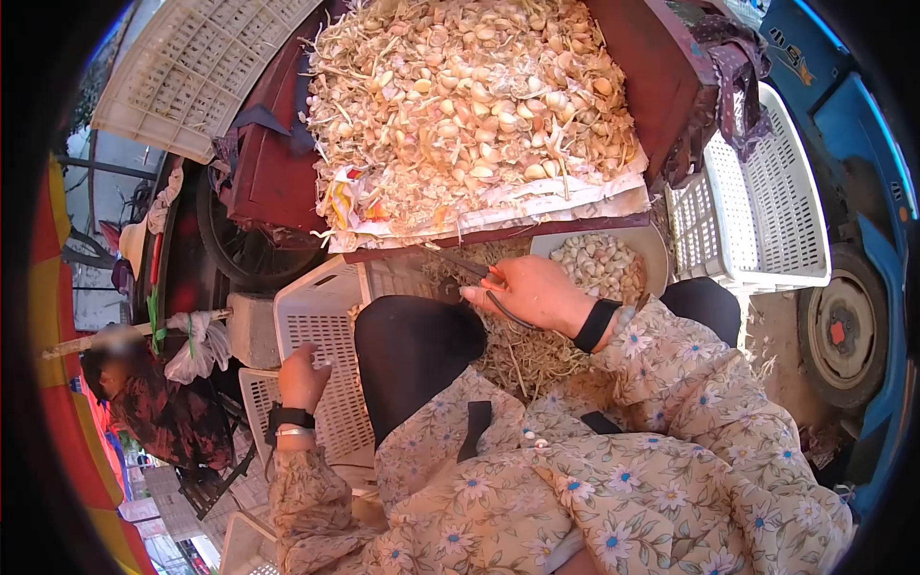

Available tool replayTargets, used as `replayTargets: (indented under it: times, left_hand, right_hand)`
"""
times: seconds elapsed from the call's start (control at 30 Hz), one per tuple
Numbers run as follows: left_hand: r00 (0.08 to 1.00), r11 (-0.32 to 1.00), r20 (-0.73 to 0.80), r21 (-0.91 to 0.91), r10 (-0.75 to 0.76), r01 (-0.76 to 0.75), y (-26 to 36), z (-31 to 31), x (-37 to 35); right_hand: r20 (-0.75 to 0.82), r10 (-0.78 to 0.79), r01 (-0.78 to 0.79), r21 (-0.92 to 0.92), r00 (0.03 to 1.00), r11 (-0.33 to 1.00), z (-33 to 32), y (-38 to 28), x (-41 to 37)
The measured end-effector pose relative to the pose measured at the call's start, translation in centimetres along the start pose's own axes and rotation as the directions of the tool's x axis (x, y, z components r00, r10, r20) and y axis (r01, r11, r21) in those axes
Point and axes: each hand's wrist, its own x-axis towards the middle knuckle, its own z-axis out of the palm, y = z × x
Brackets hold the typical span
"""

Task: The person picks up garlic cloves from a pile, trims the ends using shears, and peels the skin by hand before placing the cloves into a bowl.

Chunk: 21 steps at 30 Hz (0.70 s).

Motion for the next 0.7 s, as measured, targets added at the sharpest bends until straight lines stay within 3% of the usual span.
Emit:
replayTargets:
  times: [0.07,0.13,0.17,0.2,0.27,0.33,0.4,0.47,0.6,0.7]
  left_hand:
    - [0.975,0.980,-0.169,0.162,0.146,-0.118,-1.3,0.8,1.6]
    - [0.978,0.951,-0.199,-0.284,0.066,-0.122,2.8,-0.5,5.3]
    - [0.957,0.871,-0.259,-0.432,0.128,-0.234,5.9,-1.4,7.1]
    - [0.928,0.755,-0.329,-0.560,0.175,-0.341,9.4,-2.3,9.0]
    - [0.941,0.615,-0.288,-0.713,0.180,-0.336,15.9,-3.4,12.7]
    - [0.834,0.659,-0.430,-0.522,0.346,-0.542,20.2,-3.3,16.6]
    - [0.858,0.648,-0.387,-0.565,0.339,-0.511,23.7,-3.3,18.8]
    - [0.820,0.701,-0.444,-0.451,0.360,-0.552,25.4,-3.4,19.3]
    - [0.773,0.743,-0.439,-0.288,0.458,-0.604,24.4,-4.0,18.3]
    - [0.819,0.721,-0.406,-0.409,0.406,-0.560,21.2,-2.1,17.9]
  right_hand:
    - [0.017,0.008,-0.009,0.048,1.000,0.999,-0.2,-0.2,0.0]
    - [-0.038,-0.002,0.005,0.092,0.999,0.996,-0.3,-0.2,0.1]
    - [-0.058,-0.004,0.011,0.113,0.998,0.993,-0.2,-0.1,0.3]
    - [-0.077,-0.009,0.019,0.133,0.997,0.991,-0.2,0.1,0.5]
    - [-0.096,0.003,0.013,0.170,0.995,0.985,-0.5,0.2,1.0]
    - [-0.112,0.026,0.001,0.238,0.993,0.971,-0.8,0.4,1.3]
    - [-0.071,0.070,-0.044,0.315,0.995,0.948,-1.6,0.2,1.2]
    - [-0.060,0.084,-0.058,0.346,0.995,0.936,-1.9,0.3,1.2]
    - [-0.123,0.037,0.002,0.301,0.992,0.954,-1.1,1.1,1.6]
    - [-0.145,0.013,0.031,0.296,0.989,0.955,-0.6,1.1,1.6]
